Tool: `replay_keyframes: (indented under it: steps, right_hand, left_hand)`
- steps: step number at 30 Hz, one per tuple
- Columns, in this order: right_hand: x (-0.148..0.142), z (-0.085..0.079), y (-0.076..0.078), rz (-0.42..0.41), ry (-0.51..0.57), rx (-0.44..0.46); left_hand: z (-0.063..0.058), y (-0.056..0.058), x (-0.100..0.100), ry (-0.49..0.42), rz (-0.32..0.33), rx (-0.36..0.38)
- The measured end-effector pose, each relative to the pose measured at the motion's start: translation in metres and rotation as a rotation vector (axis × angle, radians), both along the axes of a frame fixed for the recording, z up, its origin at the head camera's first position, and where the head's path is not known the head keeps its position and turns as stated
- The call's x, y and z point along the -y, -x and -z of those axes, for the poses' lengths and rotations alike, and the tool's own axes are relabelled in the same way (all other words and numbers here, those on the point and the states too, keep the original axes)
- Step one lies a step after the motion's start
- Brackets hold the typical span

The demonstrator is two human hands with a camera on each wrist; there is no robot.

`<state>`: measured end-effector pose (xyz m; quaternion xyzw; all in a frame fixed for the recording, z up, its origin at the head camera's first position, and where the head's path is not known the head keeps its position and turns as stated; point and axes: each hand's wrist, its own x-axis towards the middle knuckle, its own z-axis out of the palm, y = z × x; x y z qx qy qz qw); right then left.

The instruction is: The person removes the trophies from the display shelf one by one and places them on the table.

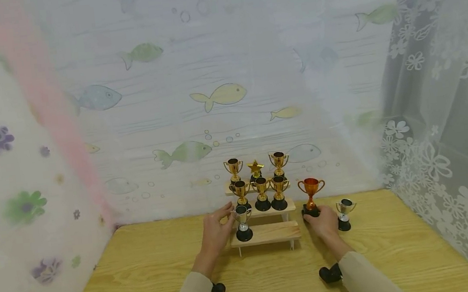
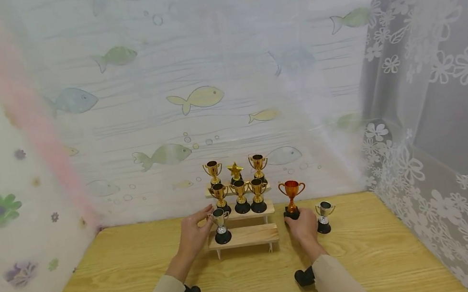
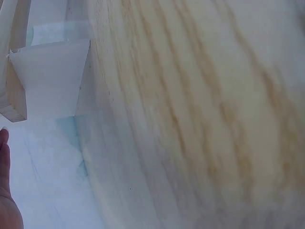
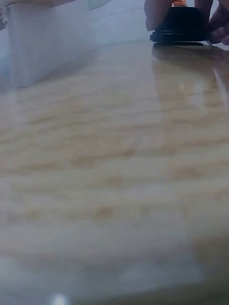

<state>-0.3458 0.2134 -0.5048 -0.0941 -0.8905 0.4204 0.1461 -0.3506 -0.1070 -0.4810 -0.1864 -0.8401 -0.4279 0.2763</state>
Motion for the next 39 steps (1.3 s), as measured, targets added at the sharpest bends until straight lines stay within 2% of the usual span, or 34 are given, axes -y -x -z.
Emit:
replay_keyframes:
  steps: [19,32,39]
  right_hand:
    - [-0.002,0.001,0.001,0.024,-0.096,-0.054]
    - [-0.005,0.004,-0.012,-0.04,-0.09,-0.048]
    - [-0.008,0.004,-0.02,-0.078,-0.13,-0.052]
  left_hand:
    - [0.0,0.0,-0.001,0.007,-0.011,-0.007]
    - [0.0,-0.002,-0.001,-0.002,-0.008,-0.01]
    - [-0.001,0.0,-0.001,-0.014,-0.001,0.008]
